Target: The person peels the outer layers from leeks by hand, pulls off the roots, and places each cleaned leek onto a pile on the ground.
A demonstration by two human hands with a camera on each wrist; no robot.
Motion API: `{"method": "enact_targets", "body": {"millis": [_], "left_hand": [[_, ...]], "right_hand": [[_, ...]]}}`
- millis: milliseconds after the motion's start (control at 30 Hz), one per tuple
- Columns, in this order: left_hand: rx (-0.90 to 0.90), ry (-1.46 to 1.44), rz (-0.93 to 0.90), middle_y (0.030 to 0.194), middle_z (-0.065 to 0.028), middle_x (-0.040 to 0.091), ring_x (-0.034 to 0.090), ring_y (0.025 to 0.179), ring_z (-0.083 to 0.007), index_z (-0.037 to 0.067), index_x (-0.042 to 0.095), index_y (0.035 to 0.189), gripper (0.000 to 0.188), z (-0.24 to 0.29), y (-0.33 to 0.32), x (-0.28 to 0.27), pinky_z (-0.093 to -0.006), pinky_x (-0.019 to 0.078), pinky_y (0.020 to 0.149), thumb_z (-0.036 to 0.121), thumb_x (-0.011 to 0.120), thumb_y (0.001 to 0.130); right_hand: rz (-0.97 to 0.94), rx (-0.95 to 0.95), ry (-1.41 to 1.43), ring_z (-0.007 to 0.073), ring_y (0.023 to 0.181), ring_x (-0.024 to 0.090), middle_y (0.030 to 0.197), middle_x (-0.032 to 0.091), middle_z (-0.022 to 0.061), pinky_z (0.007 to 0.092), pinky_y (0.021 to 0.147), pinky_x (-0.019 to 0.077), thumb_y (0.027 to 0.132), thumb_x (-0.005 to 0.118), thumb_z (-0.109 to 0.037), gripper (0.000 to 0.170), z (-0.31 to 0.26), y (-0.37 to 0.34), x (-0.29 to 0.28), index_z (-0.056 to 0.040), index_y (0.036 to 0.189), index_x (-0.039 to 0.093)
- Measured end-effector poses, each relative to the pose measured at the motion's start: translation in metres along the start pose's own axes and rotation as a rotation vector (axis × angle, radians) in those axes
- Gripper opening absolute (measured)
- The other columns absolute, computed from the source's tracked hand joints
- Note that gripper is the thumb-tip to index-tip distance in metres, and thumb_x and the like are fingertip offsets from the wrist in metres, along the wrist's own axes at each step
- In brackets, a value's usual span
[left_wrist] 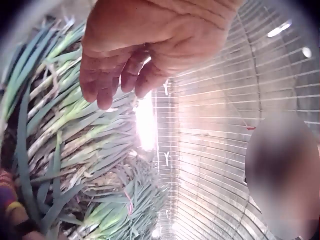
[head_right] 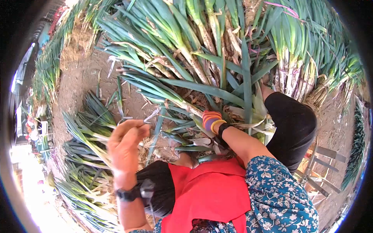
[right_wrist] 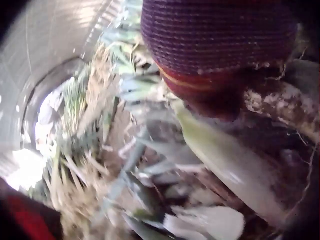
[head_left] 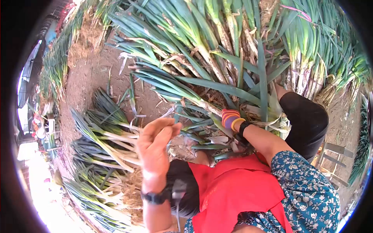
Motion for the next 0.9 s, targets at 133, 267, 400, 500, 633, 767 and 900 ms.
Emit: {"method": "enact_targets", "body": {"millis": [133, 267, 400, 500, 633, 767, 900], "left_hand": [[-0.320, -0.276, 0.088, 0.082, -0.0110, 0.063, 0.064, 0.070, -0.0215, -0.001, 0.059, 0.095, 0.012, -0.117, 0.043, -0.001, -0.0298, 0.0519, 0.067, 0.007, 0.060, 0.086], [-0.463, -0.141, 0.233, 0.082, -0.0067, 0.061, 0.060, 0.066, -0.0188, 0.004, 0.059, 0.096, 0.015, -0.167, 0.046, 0.015, -0.0279, 0.0480, 0.059, 0.013, 0.063, 0.085], [-0.359, -0.391, 0.100, 0.090, -0.0066, 0.060, 0.059, 0.082, -0.0236, 0.003, 0.057, 0.104, 0.032, -0.123, 0.037, 0.065, -0.0400, 0.0486, 0.074, 0.023, 0.068, 0.082], [-0.213, -0.395, 0.040, 0.104, -0.0096, 0.062, 0.061, 0.093, -0.0245, 0.003, 0.056, 0.110, 0.025, -0.090, 0.027, 0.090, -0.0413, 0.0513, 0.077, 0.008, 0.060, 0.086], [-0.002, -0.368, -0.102, 0.100, -0.0093, 0.062, 0.063, 0.086, -0.0236, 0.002, 0.057, 0.108, 0.025, -0.044, 0.003, 0.127, -0.0388, 0.0534, 0.073, 0.002, 0.058, 0.083], [-0.095, -0.260, -0.137, 0.091, -0.0073, 0.064, 0.064, 0.078, -0.0232, 0.003, 0.060, 0.102, 0.021, -0.055, -0.005, 0.165, -0.0365, 0.0533, 0.068, 0.003, 0.059, 0.082], [-0.309, 0.369, -0.366, 0.086, -0.0057, 0.066, 0.063, 0.078, -0.0194, 0.003, 0.064, 0.095, 0.019, -0.145, -0.036, 0.185, -0.0329, 0.0505, 0.069, 0.011, 0.064, 0.078]], "right_hand": [[0.174, -0.002, 0.648, 0.0347, 0.096, 0.059, 0.101, 0.062, 0.0220, 0.0388, 0.079, 0.0468, 0.069, 0.068, -0.023, 0.049, 0.025, -0.009, -0.020, 0.0049, 0.107, 0.056], [0.331, -0.152, 0.831, 0.0368, 0.090, 0.061, 0.092, 0.062, 0.0261, 0.0388, 0.079, 0.0482, 0.070, 0.065, -0.025, 0.055, 0.032, -0.106, -0.069, 0.0037, 0.116, 0.056], [0.519, -0.243, 0.882, 0.0348, 0.086, 0.063, 0.092, 0.064, 0.0235, 0.0366, 0.077, 0.0487, 0.071, 0.068, -0.028, 0.055, 0.044, -0.171, -0.070, 0.0040, 0.114, 0.056], [0.470, -0.234, 1.111, 0.0283, 0.083, 0.063, 0.090, 0.066, 0.0203, 0.0344, 0.075, 0.0486, 0.074, 0.070, -0.032, 0.054, 0.055, -0.188, -0.088, 0.0035, 0.113, 0.057], [0.342, -0.276, 1.480, 0.0123, 0.075, 0.056, 0.083, 0.065, 0.0108, 0.0300, 0.069, 0.0469, 0.082, 0.069, -0.030, 0.042, 0.066, -0.199, -0.106, 0.0022, 0.106, 0.060], [0.404, -0.353, 1.649, 0.0076, 0.076, 0.051, 0.082, 0.063, 0.0025, 0.0268, 0.068, 0.0452, 0.084, 0.066, -0.026, 0.032, 0.084, -0.206, -0.123, 0.0008, 0.102, 0.061], [0.602, -0.451, 1.747, 0.0072, 0.079, 0.050, 0.085, 0.063, 0.0025, 0.0266, 0.071, 0.0454, 0.085, 0.067, -0.023, 0.036, 0.115, -0.203, -0.152, 0.0038, 0.107, 0.059]]}}
Point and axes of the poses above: each hand's wrist, its own y-axis towards the middle knuckle, its own x-axis out of the palm, z = x × y, the point moved 2 cm from there along y, towards the middle knuckle
